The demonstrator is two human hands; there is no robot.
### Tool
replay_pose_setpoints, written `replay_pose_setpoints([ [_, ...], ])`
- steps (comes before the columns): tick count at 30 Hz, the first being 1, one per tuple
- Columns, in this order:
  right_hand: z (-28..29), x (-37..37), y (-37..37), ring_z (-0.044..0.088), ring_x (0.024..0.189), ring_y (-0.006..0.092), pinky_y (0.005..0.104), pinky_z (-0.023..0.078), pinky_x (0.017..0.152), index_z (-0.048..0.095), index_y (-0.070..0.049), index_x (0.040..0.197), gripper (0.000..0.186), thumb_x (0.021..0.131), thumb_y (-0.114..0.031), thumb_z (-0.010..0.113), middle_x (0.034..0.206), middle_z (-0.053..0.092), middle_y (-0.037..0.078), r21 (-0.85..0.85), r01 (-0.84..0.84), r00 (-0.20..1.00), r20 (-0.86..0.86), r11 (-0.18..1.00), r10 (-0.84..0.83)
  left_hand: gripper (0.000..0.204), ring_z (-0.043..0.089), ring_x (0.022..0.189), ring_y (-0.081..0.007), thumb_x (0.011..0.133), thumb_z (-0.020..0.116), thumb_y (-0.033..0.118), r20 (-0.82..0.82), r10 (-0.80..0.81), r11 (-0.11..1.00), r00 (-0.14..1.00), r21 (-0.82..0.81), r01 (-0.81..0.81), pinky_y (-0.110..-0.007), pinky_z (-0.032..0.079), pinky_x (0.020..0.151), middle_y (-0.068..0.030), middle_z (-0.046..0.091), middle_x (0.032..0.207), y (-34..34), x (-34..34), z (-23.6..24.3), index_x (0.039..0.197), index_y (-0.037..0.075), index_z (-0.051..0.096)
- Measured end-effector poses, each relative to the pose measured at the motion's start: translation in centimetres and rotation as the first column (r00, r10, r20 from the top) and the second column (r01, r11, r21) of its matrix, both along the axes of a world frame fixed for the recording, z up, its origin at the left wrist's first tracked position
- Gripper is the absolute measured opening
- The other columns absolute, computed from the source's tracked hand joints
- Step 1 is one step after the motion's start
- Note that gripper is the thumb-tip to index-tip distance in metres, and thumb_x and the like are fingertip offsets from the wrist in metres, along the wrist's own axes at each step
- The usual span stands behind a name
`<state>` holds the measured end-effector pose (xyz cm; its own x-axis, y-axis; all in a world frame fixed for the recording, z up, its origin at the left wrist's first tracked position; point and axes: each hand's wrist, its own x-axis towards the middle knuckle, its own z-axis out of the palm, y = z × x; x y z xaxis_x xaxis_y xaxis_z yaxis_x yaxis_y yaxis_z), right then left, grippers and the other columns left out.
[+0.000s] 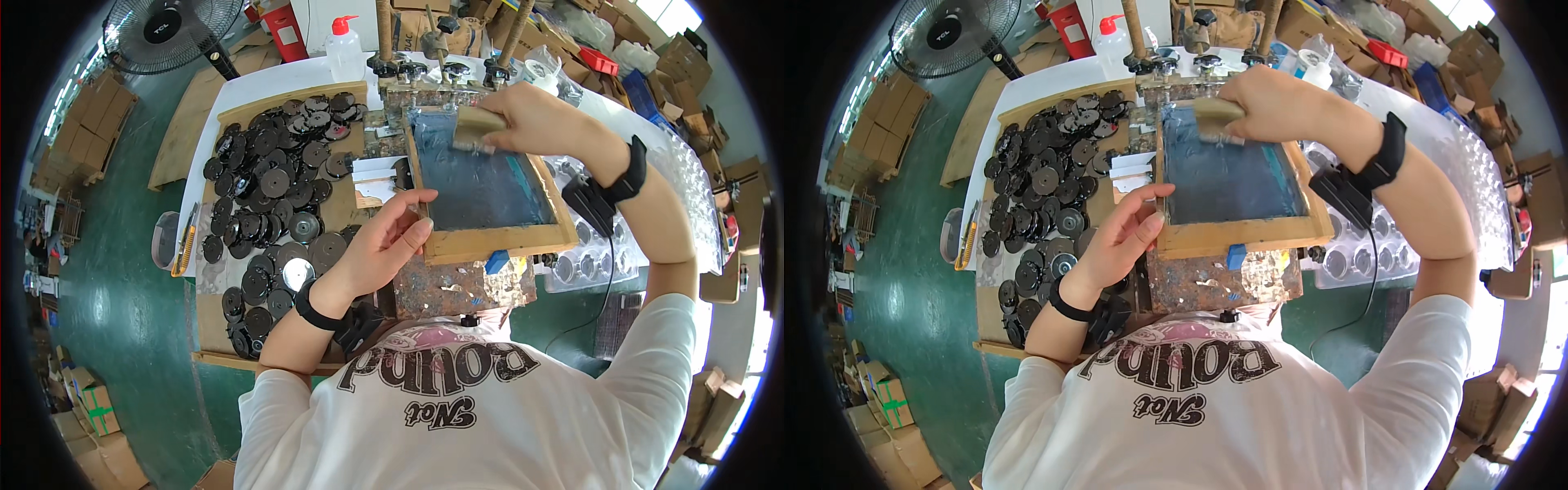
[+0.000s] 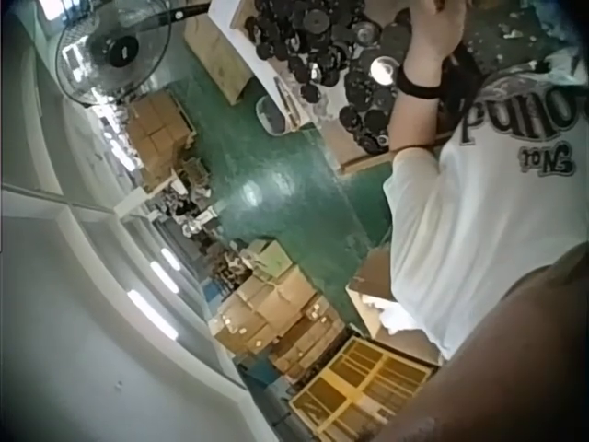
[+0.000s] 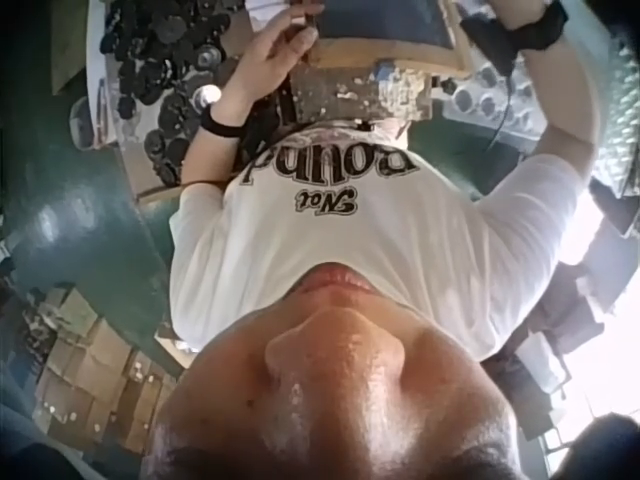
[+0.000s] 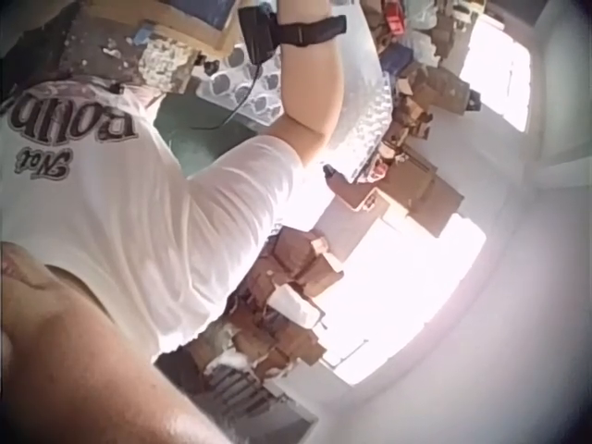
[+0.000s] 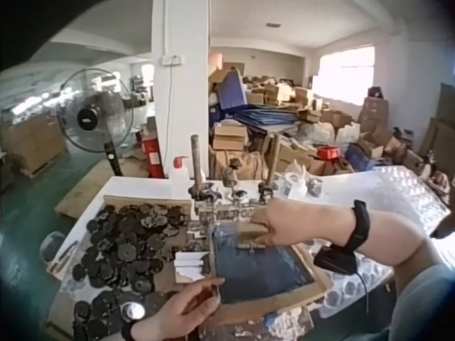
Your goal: The person places a metal disc onto a jig, lowers a screen printing frame, and spreads ink across the mesh with a squeegee. After lifting the frame, the person removes the printed disc and places it into a plastic tray, occasionally wiping the screen with a cloth.
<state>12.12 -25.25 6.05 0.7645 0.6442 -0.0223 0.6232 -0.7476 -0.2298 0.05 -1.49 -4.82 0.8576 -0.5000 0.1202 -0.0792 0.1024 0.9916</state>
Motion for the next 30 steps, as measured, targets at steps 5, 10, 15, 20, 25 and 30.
replay_pose_setpoints([
  [5,0.4,-0.7,0.1,0.065,0.077,0.0346,0.0396,0.050,0.069,0.066,-0.002,0.096,0.029,0.073,-0.019,0.070,0.079,0.065,0.020,0.067,-0.089,0.996,0.013,0.994,0.088,0.038,0.047,0.074,-0.0052,0.098,0.050,0.018,-0.003,0.004,1.000,1.000,-0.028,-0.004,-0.021,0.041,0.068,0.0014,0.050,0.083,-0.1,0.0,0.0,0.132,0.003,0.040],
  [10,2.3,-2.2,0.2,0.065,0.075,0.0332,0.0381,0.050,0.068,0.067,-0.001,0.094,0.028,0.072,-0.018,0.071,0.078,0.065,0.020,0.082,-0.028,0.988,-0.152,0.996,0.040,0.039,0.047,0.074,-0.0051,0.098,0.051,0.019,0.010,0.003,1.000,1.000,-0.005,-0.003,-0.021,0.042,0.067,0.0015,0.050,0.083,0.0,0.0,0.0,0.132,0.003,0.041],
  [15,0.3,-2.7,0.1,0.064,0.071,0.0339,0.0381,0.051,0.067,0.068,-0.003,0.093,0.027,0.072,-0.019,0.069,0.076,0.065,0.019,0.047,-0.037,0.995,-0.091,0.998,0.041,0.039,0.047,0.074,-0.0052,0.098,0.051,0.019,0.001,-0.008,1.000,1.000,0.004,0.008,-0.021,0.041,0.067,0.0014,0.050,0.082,0.0,0.1,0.1,0.132,0.004,0.040],
  [20,-1.3,1.2,0.3,0.064,0.070,0.0340,0.0394,0.052,0.066,0.069,-0.005,0.093,0.026,0.073,-0.021,0.067,0.075,0.065,0.017,-0.018,0.029,0.998,0.060,0.999,-0.028,0.039,0.047,0.073,-0.0055,0.098,0.050,0.019,-0.010,0.013,1.000,1.000,-0.020,-0.014,-0.020,0.041,0.067,0.0016,0.050,0.080,-0.1,-0.1,0.3,0.132,0.004,0.040],
  [25,-1.1,1.8,-1.1,0.065,0.072,0.0317,0.0392,0.051,0.067,0.068,-0.005,0.096,0.026,0.073,-0.020,0.068,0.077,0.066,0.016,0.080,0.034,0.998,0.043,0.996,-0.037,0.039,0.047,0.073,-0.0057,0.098,0.050,0.019,0.010,0.000,1.000,1.000,-0.005,0.001,-0.020,0.041,0.067,0.0016,0.049,0.080,0.0,0.0,0.2,0.132,0.004,0.040],
  [30,-1.3,0.8,-1.6,0.065,0.073,0.0315,0.0390,0.051,0.067,0.067,-0.005,0.096,0.025,0.073,-0.014,0.068,0.080,0.066,0.017,0.058,0.026,1.000,-0.009,0.998,-0.025,0.039,0.045,0.073,-0.0054,0.098,0.050,0.020,0.016,-0.008,1.000,1.000,0.001,0.008,-0.020,0.040,0.067,0.0022,0.049,0.081,0.0,0.1,-0.1,0.132,0.004,0.041],
])
